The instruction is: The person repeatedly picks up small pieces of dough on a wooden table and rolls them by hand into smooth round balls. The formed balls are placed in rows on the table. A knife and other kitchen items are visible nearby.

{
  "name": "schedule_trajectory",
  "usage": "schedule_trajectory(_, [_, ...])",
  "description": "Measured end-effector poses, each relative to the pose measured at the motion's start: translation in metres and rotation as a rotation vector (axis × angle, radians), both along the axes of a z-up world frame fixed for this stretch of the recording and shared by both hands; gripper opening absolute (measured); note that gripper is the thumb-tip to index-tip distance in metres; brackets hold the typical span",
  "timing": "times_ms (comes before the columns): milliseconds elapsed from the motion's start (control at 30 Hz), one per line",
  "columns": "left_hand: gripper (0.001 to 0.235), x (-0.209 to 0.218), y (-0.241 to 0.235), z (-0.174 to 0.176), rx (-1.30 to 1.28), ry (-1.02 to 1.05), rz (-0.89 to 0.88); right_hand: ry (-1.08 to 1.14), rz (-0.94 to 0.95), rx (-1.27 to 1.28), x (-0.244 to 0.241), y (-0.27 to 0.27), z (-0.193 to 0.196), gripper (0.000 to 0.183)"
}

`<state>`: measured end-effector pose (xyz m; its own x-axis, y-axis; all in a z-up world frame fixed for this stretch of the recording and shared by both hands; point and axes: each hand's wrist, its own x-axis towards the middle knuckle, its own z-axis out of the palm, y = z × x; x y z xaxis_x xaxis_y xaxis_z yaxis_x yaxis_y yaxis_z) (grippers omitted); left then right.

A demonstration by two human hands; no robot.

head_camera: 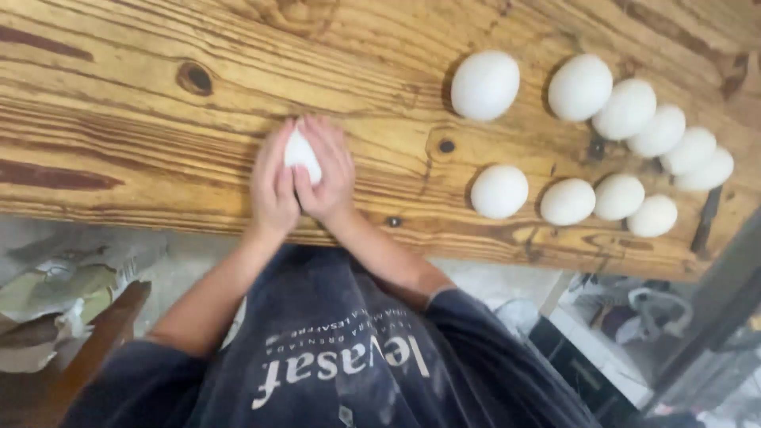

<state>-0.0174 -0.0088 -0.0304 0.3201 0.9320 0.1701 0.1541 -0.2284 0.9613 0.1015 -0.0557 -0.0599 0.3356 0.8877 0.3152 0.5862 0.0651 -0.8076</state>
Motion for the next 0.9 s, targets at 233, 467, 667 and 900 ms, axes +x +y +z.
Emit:
schedule_trajectory(233, [0.051, 0.023, 0.022, -0.025, -0.171, -0.167, 0.002, -0.151, 0.392, -0.194, 0.065, 0.026, 0.001, 0.063])
schedule_trajectory(467, [0.077, -0.005, -0.002, 0.002, -0.084, -0.034, 0.05, 0.229, 0.362, -0.22, 0.001, -0.021, 0.021, 0.067])
schedule_trajectory(667, [0.053, -0.006, 0.063, -0.035, -0.287, -0.397, 0.112, 0.29, 0.119, -0.162, 0.031, 0.037, 0.006, 0.061])
schedule_trajectory(900, [0.083, -0.004, 0.04, -0.009, -0.27, -0.167, -0.17, 0.544, 0.235, -0.278, 0.017, -0.007, 0.031, 0.079])
